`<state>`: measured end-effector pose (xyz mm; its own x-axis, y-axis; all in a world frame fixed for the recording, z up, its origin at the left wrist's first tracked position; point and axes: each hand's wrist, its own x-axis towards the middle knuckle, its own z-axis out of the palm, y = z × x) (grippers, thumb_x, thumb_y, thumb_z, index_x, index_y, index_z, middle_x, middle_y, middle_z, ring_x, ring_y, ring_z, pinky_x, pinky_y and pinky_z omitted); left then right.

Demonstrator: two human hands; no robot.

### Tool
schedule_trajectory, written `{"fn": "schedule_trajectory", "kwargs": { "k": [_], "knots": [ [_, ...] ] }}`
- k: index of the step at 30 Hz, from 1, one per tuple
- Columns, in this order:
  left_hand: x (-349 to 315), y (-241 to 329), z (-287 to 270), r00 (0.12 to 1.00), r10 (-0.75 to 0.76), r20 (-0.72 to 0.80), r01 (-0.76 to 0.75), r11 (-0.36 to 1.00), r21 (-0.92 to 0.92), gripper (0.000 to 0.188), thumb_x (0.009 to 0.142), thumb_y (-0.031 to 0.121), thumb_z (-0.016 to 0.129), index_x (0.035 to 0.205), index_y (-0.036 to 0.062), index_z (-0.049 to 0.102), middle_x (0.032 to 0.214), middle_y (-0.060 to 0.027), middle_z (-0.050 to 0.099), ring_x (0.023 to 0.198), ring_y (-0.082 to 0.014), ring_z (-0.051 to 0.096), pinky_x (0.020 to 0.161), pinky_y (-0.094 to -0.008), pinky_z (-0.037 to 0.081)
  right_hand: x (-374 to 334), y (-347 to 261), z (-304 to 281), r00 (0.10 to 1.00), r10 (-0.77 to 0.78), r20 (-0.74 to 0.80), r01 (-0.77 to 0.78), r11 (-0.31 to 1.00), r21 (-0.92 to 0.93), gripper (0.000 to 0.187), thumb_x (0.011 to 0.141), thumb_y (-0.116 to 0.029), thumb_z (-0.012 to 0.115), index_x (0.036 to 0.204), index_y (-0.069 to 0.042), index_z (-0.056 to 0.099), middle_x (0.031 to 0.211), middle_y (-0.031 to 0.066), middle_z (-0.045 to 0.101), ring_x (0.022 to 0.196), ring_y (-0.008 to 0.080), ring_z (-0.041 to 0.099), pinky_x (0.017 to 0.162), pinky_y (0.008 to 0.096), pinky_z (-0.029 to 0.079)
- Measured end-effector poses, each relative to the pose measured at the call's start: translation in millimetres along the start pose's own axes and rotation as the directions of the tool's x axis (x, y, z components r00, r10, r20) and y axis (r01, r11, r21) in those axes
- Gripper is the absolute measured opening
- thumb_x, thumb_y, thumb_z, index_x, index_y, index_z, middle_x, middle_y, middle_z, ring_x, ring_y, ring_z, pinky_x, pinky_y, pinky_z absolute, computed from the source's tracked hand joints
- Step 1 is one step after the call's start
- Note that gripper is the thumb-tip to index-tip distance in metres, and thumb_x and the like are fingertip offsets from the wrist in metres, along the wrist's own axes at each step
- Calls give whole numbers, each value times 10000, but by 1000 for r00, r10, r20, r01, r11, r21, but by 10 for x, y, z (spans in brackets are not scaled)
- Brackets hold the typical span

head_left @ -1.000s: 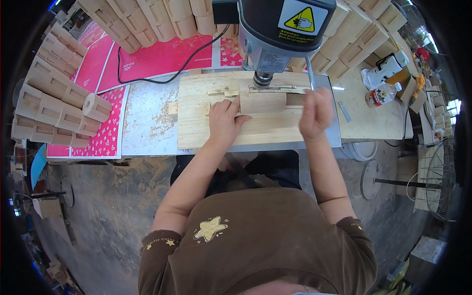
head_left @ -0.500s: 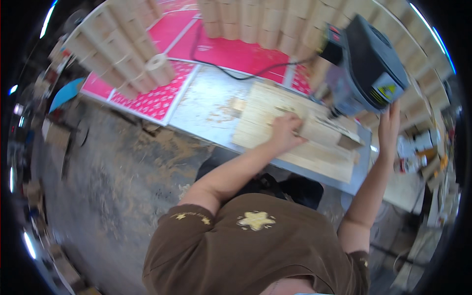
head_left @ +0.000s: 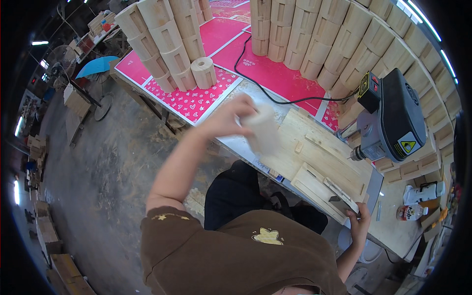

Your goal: Drilling vertical holes into cylindrical wood blocks using a bench drill press and stacking them.

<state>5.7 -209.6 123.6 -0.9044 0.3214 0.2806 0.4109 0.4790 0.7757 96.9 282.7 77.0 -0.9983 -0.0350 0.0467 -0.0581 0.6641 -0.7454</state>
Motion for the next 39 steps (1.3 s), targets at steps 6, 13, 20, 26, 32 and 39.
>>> {"fn": "schedule_trajectory", "kwargs": {
  "k": [6,13,20,26,32,39],
  "knots": [
    [367,-572,-1355,918,-19,-395,319,626,711,387,565,99,801,909,-18,667,1025,-134,549,986,-297,541,878,-347,454,-38,50,139,992,-60,-109,70,994,85,257,692,27,693,923,2,584,800,56,545,758,156,513,696,261,414],
    [1031,-727,-1643,756,-238,-610,649,396,650,385,639,134,769,994,19,673,1156,-141,544,1130,-307,498,931,-387,453,-104,41,117,992,20,-121,-11,997,71,271,676,46,703,914,0,583,797,52,547,739,155,516,680,265,418],
    [1176,-767,-1518,580,-404,-708,811,206,547,323,773,106,639,1092,56,636,1189,-142,529,1170,-320,472,939,-423,456,-115,-36,157,986,5,-165,-1,1000,29,266,661,33,717,898,-2,601,789,69,572,720,176,542,652,275,431],
    [1242,-742,-1493,614,-419,-669,777,172,606,342,812,98,588,1150,49,596,1213,-164,495,1134,-363,472,932,-425,455,-119,-152,133,987,-26,-157,23,999,-24,250,657,35,704,883,-12,609,789,83,579,712,205,556,631,292,439],
    [1530,-356,-1368,715,-221,-664,690,376,618,748,648,275,798,1269,25,463,1265,-227,458,1154,-398,473,945,-440,438,-108,-111,155,982,-53,-180,54,999,1,242,643,27,711,853,-16,598,762,55,570,700,172,524,644,278,408],
    [3210,543,-1556,800,275,-533,79,833,548,833,640,505,761,1269,32,489,1214,-205,535,1200,-343,463,970,-415,398,-80,-219,120,977,41,-208,-30,998,52,251,609,36,711,831,-23,611,760,60,581,707,188,545,636,292,416]
  ]
}}
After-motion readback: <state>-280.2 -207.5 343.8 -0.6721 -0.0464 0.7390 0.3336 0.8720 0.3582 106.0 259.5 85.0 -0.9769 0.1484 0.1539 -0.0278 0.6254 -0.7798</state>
